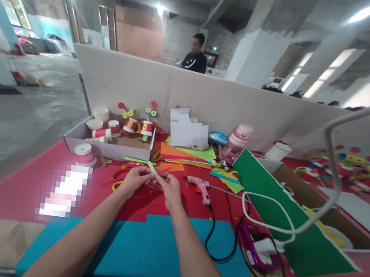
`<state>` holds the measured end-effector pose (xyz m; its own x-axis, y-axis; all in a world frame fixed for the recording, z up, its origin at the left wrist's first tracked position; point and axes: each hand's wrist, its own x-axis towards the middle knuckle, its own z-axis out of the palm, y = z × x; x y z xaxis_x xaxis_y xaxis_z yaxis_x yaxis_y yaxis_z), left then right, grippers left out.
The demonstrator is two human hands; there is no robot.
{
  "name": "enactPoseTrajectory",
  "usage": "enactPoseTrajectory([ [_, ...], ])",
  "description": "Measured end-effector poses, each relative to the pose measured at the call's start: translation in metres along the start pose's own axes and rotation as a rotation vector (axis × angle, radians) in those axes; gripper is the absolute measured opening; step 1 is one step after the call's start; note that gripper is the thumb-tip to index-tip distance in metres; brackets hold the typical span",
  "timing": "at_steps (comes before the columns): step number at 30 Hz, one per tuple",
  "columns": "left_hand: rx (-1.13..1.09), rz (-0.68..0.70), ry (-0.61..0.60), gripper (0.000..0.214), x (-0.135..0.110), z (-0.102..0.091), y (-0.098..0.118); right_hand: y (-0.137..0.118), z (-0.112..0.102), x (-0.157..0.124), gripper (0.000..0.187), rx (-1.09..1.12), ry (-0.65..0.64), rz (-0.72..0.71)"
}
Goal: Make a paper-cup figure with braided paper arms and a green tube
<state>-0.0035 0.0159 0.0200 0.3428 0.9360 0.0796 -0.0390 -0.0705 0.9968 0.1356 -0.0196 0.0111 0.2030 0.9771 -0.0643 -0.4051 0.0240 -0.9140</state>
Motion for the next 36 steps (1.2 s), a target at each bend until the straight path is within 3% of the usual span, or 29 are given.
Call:
enactPoseTrajectory([
  [6,0.029,-0.012,0.007,0.031,0.0,0.0,0.001,0.0,-0.002,0.0,0.03,-0.082,-0.033,-0.032],
  [12,-0.029,-0.019,-0.016,0.032,-0.001,0.002,0.003,0.004,0.0,0.002,0.03,0.041,0.019,0.003],
  [19,0.012,-0.017,-0.009,0.029,0.0,0.001,0.002,0.006,-0.002,0.003,0.028,-0.051,0.017,-0.006],
  [25,-0.033,-0.016,-0.023,0.03,-0.001,0.002,0.002,0.01,0.0,0.003,0.03,0.067,0.02,0.007],
  [36,-0.028,-0.031,-0.008,0.031,-0.001,0.003,0.003,0.012,0.003,0.002,0.027,0.042,0.038,-0.041],
])
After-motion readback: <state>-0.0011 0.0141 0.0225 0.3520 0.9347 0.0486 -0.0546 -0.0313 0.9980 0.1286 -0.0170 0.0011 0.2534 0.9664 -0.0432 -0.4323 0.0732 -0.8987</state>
